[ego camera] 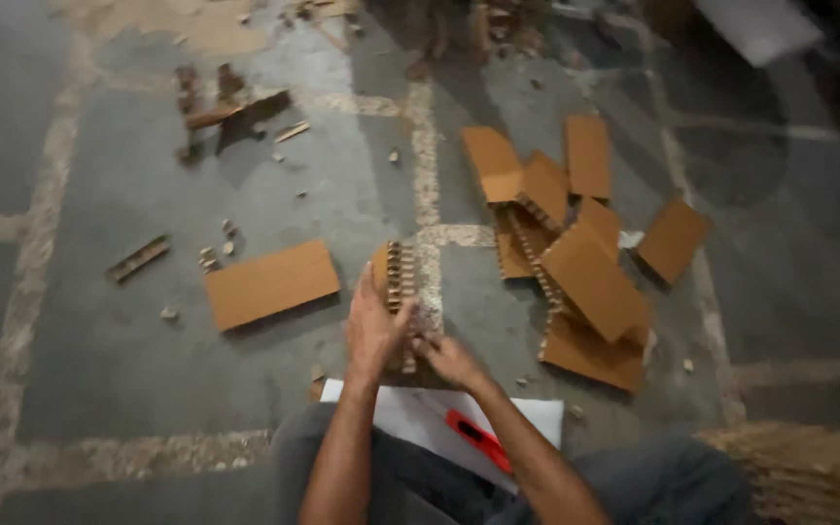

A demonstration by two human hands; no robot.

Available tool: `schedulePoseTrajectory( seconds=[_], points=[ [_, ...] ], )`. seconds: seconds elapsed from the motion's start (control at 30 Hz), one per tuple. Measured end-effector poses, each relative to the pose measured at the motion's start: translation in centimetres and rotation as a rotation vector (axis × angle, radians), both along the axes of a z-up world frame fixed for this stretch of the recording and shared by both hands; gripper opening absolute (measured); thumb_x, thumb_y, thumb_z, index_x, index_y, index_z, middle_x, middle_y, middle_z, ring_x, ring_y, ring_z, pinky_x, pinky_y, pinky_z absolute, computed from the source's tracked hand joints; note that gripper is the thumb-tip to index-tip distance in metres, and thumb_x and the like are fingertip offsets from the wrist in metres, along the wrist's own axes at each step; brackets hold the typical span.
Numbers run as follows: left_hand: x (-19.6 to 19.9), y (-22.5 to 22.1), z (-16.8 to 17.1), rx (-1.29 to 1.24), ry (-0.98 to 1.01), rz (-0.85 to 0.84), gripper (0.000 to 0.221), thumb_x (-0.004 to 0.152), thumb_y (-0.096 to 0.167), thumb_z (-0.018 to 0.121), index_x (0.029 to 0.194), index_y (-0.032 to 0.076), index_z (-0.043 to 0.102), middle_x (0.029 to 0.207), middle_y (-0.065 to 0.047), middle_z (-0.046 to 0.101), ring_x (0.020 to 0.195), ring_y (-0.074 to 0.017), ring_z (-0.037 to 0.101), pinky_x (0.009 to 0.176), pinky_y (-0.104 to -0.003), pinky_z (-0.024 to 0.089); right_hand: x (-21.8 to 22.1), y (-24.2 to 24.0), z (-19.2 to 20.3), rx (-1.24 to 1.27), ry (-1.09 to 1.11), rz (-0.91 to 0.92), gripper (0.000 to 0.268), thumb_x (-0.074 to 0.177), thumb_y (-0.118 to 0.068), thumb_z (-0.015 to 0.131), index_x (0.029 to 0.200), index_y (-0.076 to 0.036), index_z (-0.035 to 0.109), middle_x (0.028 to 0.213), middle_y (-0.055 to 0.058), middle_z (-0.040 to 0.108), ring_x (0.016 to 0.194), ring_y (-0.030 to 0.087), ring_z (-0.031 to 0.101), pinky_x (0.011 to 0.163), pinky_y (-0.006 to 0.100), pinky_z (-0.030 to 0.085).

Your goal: The person cuts sections of a long honeycomb cardboard strip using a utility knife while sitting on the floor, then stacks the resulting cardboard pieces into a larger block.

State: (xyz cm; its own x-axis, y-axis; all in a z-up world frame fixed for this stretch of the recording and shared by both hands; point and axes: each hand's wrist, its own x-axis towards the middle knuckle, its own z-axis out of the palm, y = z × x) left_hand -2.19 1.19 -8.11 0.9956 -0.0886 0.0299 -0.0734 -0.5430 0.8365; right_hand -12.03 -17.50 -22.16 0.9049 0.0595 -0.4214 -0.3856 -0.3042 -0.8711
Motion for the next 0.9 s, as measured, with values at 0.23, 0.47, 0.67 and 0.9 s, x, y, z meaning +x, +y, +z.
schedulePoseTrajectory(
  seconds=[0.23, 0.47, 0.67, 0.9],
  points=[
    [-0.4, -0.1, 0.8, 0.131, 0.151, -0.158, 0.105, 0.076, 0.023, 0.083, 0.159, 0.011, 0.019, 0.151, -0.017, 0.044, 0.129, -0.0389, 0.053, 0.101, -0.051, 0.05, -0.7, -13.8, 8.3, -0.556, -0.423, -0.233, 0.041, 0.093, -0.027, 0.071, 0.125, -0.002, 0.07, 0.117, 0.014, 0.077, 0.109, 0.024, 0.074, 0.096, 0.037, 0.056],
    [-0.3, -0.3, 0.0, 0.134, 0.125, -0.158, 0.102, 0.077, 0.023, 0.082, 0.159, 0.013, 0.022, 0.149, -0.015, 0.047, 0.132, -0.0379, 0.051, 0.103, -0.051, 0.047, -2.1, -28.8, 13.5, -0.78, -0.113, -0.206, 0.113, 0.065, -0.037, 0.097, 0.15, -0.001, 0.032, 0.143, 0.027, 0.051, 0.13, 0.037, 0.053, 0.105, 0.046, 0.045],
    [0.0, -0.2, -0.7, 0.091, 0.079, -0.146, 0.1, 0.075, 0.023, 0.081, 0.159, 0.013, 0.026, 0.148, -0.016, 0.049, 0.132, -0.0371, 0.051, 0.104, -0.05, 0.047, -4.5, -22.5, 13.7, -0.885, 0.149, -0.008, 0.085, 0.076, -0.039, 0.084, 0.149, -0.011, 0.049, 0.134, 0.018, 0.066, 0.125, 0.031, 0.064, 0.103, 0.042, 0.051],
    [0.2, -0.1, -0.7, 0.119, 0.124, -0.133, 0.1, 0.075, 0.022, 0.082, 0.158, 0.014, 0.028, 0.147, -0.017, 0.05, 0.131, -0.037, 0.052, 0.103, -0.05, 0.047, -4.6, -33.1, 18.9, -0.629, 0.057, -0.318, 0.077, 0.082, -0.031, 0.081, 0.146, -0.004, 0.049, 0.135, 0.011, 0.064, 0.12, 0.023, 0.063, 0.098, 0.038, 0.052]
  ],
)
